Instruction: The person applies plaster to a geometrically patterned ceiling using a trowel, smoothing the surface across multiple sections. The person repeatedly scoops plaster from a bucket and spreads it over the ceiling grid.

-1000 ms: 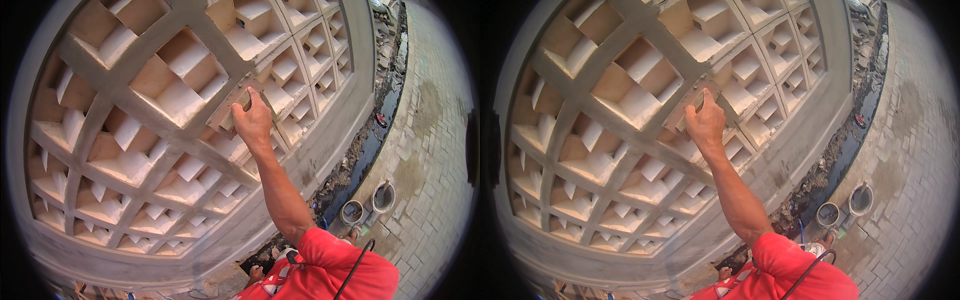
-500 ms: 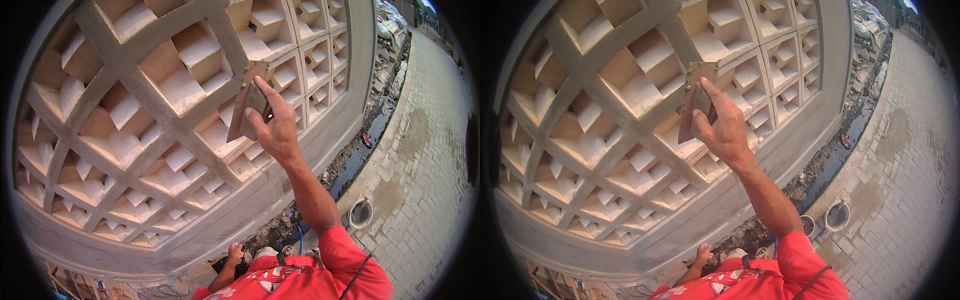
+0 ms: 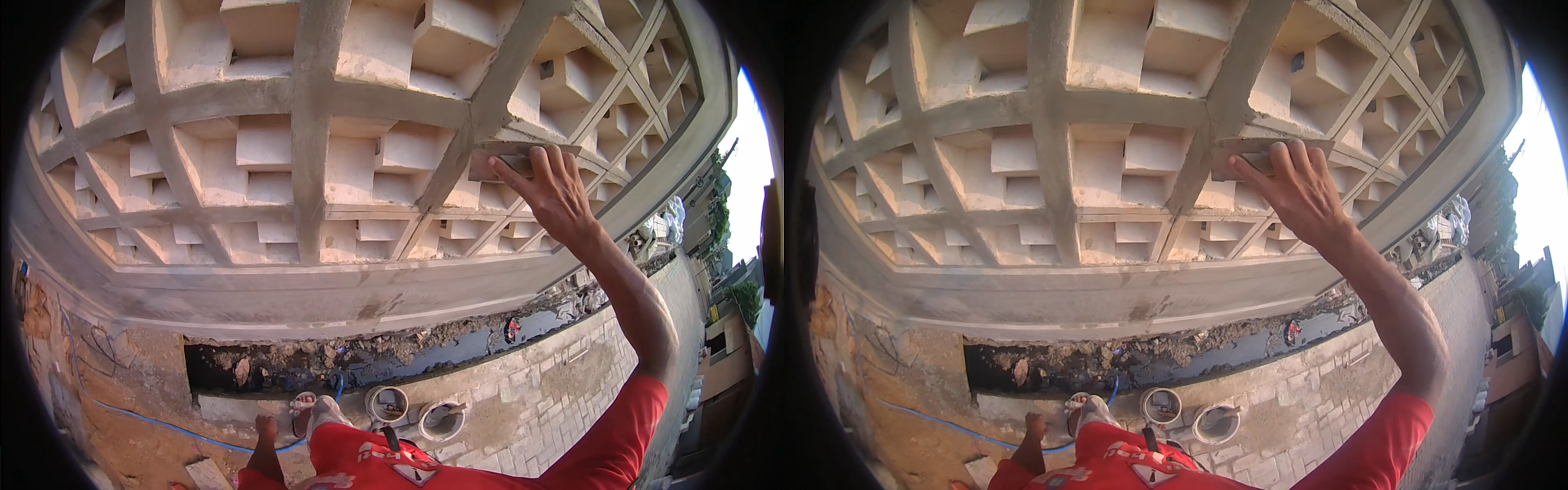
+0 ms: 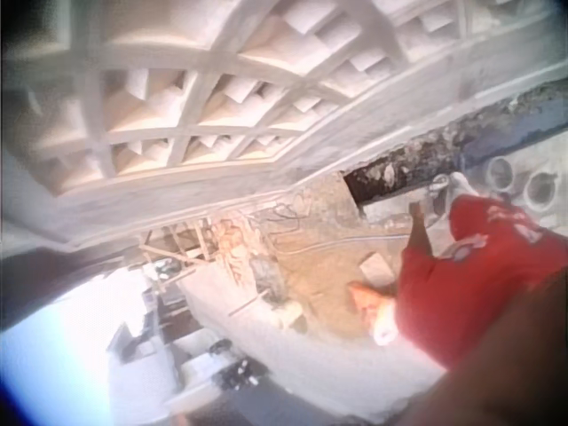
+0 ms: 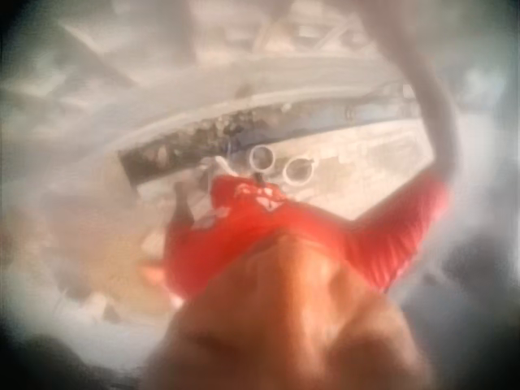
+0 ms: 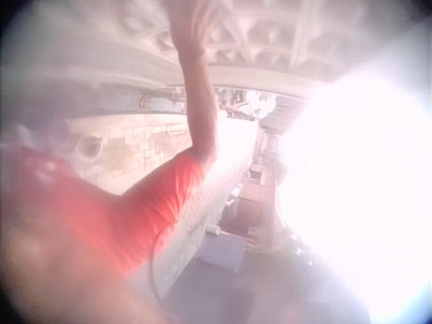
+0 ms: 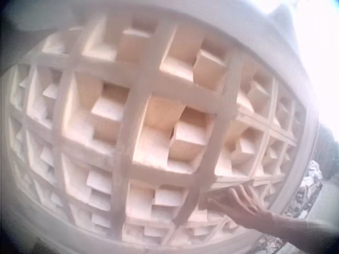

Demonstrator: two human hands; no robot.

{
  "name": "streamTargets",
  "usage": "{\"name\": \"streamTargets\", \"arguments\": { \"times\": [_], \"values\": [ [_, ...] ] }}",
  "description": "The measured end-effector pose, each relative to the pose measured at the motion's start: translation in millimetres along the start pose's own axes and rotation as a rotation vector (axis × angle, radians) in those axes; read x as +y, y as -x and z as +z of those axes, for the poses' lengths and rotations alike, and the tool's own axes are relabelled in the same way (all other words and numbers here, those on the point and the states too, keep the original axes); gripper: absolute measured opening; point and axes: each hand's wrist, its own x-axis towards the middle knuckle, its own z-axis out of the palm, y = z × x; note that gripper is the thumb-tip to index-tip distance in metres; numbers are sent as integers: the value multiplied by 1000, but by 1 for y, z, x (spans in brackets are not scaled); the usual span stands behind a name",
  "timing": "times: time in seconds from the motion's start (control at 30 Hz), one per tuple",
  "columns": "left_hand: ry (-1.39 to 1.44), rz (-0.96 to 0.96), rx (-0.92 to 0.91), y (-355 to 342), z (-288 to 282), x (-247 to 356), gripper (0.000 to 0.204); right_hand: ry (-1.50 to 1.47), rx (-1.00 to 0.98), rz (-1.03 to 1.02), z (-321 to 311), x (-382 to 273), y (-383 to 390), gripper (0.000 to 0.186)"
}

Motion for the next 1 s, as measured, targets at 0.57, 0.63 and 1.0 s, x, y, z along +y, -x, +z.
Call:
{"name": "streamTargets", "arguments": {
  "times": [0.57, 0.63, 1.0],
  "values": [
    [-87, 168, 254, 93, 176, 1, 20, 255, 160, -313, -36, 43, -44, 40],
    [54, 41, 257, 97, 154, 36, 27, 184, 40, -320, -12, 22, -33, 40],
    [282, -184, 95, 89, 166, 17, 34, 357, 119, -260, -48, 51, -53, 37]
  ]
}}
